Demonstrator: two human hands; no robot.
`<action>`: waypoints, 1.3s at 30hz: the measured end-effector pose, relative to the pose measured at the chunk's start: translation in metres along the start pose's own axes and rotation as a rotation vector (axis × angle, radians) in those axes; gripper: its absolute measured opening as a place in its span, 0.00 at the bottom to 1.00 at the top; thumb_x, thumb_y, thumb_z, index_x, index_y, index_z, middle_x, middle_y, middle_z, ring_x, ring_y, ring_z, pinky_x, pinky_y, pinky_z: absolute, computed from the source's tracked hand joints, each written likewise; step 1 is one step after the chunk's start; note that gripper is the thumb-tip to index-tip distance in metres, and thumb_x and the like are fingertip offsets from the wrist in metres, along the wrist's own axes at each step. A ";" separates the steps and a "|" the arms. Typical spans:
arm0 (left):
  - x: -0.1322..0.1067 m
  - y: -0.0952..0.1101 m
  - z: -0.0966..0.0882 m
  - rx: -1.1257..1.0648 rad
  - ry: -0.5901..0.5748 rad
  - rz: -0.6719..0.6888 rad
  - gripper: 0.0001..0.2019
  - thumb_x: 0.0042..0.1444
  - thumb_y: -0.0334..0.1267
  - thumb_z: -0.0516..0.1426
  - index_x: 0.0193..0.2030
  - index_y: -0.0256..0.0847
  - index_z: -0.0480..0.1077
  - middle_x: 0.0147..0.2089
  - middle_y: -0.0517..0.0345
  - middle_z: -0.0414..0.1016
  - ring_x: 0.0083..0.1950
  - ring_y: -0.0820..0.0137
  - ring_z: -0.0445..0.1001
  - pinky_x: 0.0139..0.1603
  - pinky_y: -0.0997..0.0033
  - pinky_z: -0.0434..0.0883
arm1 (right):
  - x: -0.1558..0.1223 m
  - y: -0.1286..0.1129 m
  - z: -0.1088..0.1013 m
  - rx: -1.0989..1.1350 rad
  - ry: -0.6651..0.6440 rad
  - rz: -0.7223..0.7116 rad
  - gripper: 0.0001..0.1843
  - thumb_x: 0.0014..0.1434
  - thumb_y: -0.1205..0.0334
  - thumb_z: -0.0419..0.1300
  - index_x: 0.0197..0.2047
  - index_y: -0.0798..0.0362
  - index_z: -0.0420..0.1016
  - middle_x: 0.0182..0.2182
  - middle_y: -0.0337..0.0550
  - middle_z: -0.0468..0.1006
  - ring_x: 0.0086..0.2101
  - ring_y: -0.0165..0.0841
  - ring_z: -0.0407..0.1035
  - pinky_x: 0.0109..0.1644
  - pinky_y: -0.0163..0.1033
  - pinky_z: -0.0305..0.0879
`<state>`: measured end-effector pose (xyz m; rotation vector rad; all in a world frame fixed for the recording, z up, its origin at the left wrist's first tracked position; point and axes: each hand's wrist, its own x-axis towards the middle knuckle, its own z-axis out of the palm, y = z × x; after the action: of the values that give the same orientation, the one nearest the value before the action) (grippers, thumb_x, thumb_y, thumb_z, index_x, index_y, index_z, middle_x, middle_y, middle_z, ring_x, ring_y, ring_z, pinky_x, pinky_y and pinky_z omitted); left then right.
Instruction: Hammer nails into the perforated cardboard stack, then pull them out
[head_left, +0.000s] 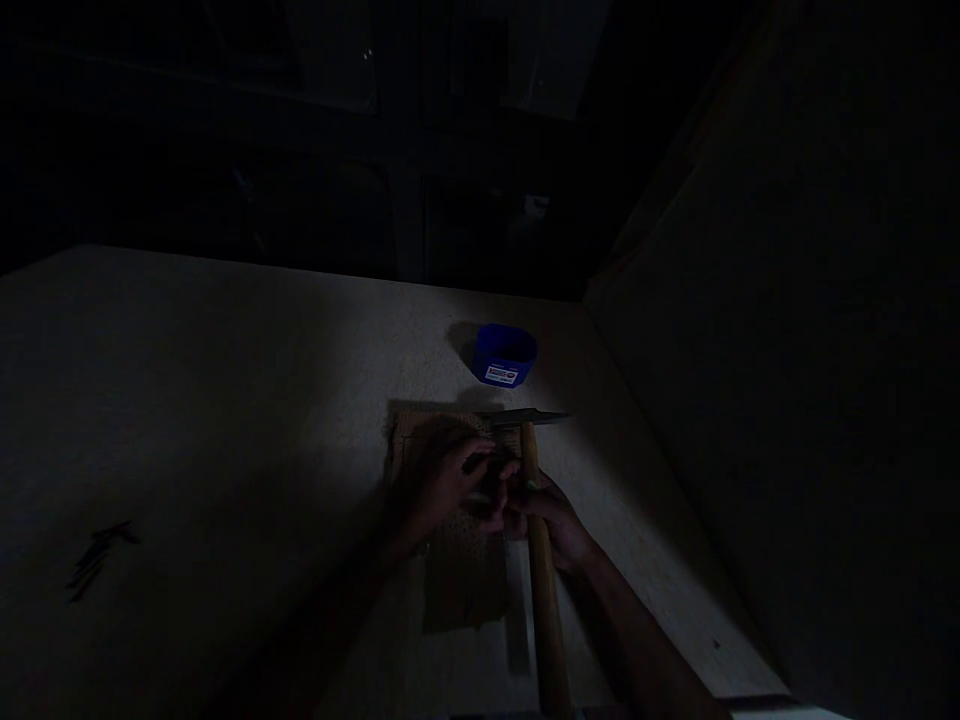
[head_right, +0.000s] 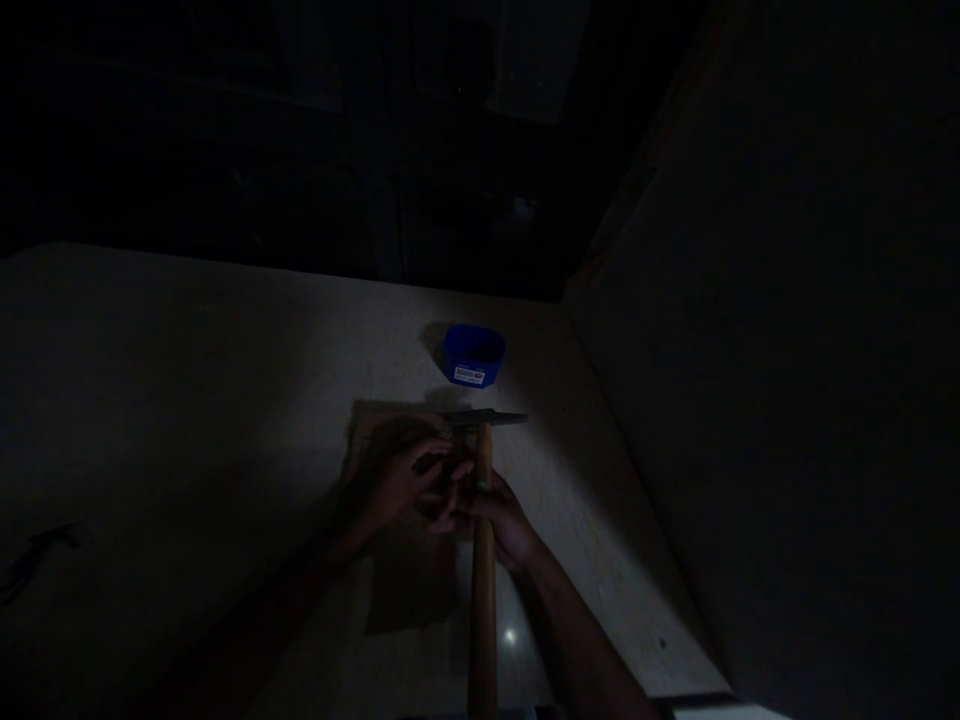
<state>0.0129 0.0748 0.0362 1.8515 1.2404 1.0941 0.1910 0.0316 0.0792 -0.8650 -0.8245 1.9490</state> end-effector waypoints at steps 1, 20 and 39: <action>0.001 -0.001 0.001 -0.001 0.011 -0.005 0.12 0.58 0.29 0.60 0.48 0.45 0.77 0.46 0.55 0.83 0.47 0.66 0.81 0.51 0.64 0.77 | -0.004 -0.003 -0.001 -0.024 -0.007 0.024 0.21 0.48 0.60 0.71 0.43 0.50 0.69 0.28 0.34 0.77 0.22 0.31 0.72 0.26 0.37 0.71; 0.008 -0.008 0.008 -0.047 0.017 -0.077 0.13 0.55 0.26 0.62 0.46 0.43 0.76 0.46 0.54 0.83 0.47 0.64 0.82 0.51 0.63 0.78 | -0.063 -0.035 0.030 -0.937 0.259 -0.227 0.24 0.70 0.45 0.52 0.62 0.48 0.71 0.46 0.48 0.81 0.46 0.43 0.74 0.46 0.40 0.69; 0.007 -0.005 0.009 -0.092 0.020 -0.089 0.12 0.54 0.25 0.60 0.44 0.42 0.72 0.43 0.56 0.82 0.45 0.66 0.83 0.46 0.67 0.79 | -0.054 -0.025 0.024 -0.973 0.267 -0.169 0.26 0.69 0.44 0.52 0.62 0.51 0.69 0.46 0.50 0.82 0.45 0.44 0.76 0.42 0.40 0.69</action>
<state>0.0206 0.0826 0.0294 1.7048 1.2502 1.1048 0.2046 -0.0097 0.1259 -1.4979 -1.6462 1.1810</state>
